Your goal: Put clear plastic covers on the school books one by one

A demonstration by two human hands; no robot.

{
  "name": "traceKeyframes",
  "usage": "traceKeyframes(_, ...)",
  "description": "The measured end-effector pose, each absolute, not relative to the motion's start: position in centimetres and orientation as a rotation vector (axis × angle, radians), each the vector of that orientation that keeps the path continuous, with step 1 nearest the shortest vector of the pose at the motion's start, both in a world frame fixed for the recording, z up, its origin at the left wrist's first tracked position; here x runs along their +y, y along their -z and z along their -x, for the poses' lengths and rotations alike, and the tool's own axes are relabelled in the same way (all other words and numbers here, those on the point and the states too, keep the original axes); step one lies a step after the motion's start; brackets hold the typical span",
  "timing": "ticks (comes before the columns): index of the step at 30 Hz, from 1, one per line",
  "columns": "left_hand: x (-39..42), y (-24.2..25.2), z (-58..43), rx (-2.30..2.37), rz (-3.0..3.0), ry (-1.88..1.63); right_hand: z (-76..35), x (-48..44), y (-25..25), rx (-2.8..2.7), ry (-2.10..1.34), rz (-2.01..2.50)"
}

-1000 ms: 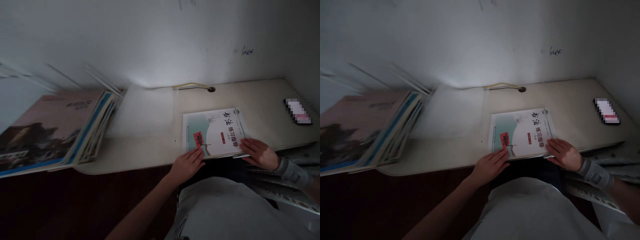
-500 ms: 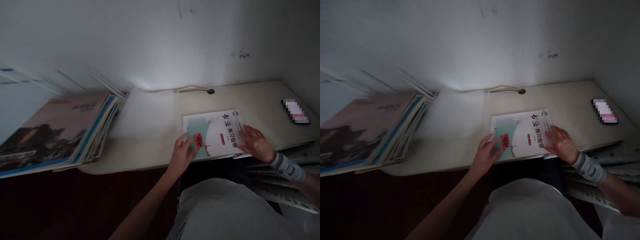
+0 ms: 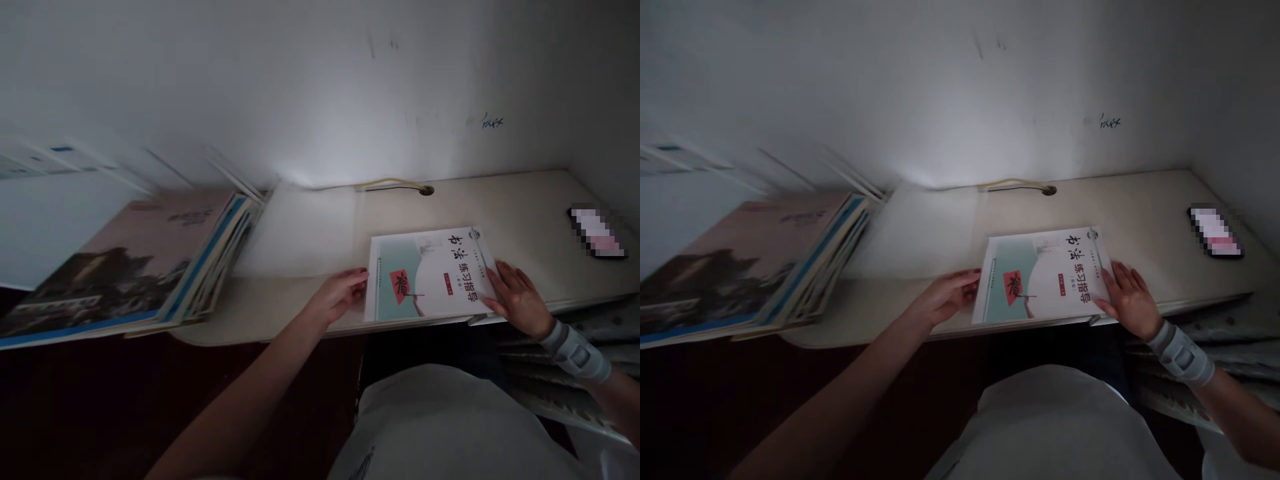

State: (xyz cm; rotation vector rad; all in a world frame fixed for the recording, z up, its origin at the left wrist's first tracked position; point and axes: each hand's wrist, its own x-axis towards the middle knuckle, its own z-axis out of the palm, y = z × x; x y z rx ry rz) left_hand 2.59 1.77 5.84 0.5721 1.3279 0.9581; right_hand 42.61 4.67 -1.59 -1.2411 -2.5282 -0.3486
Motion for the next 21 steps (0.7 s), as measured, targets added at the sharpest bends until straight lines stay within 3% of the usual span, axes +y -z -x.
traceKeyframes(8, 0.9, -5.5, -4.1, 1.323, -0.698, -1.135, -42.3, 4.7, 1.5, -2.523, 0.342, 1.235)
traceKeyframes(11, -0.6, -4.7, -4.8, 1.257, -0.774, -1.009, -42.4, 4.5, 1.4, -2.526, 0.35, 1.252)
traceKeyframes(14, -1.9, -4.0, -4.4, 1.449, -1.164, -0.897, -42.3, 4.4, 0.6, -2.539, 0.376, 1.307)
traceKeyframes(18, -1.5, -4.8, -5.4, 2.039, -1.894, -0.816, -39.7, 5.4, -2.2, -2.548, 0.325, 1.335)
traceKeyframes(21, 1.5, -5.6, -9.1, 2.121, -2.285, -0.596, -34.9, 7.4, -4.1, -2.605, 0.201, 1.298)
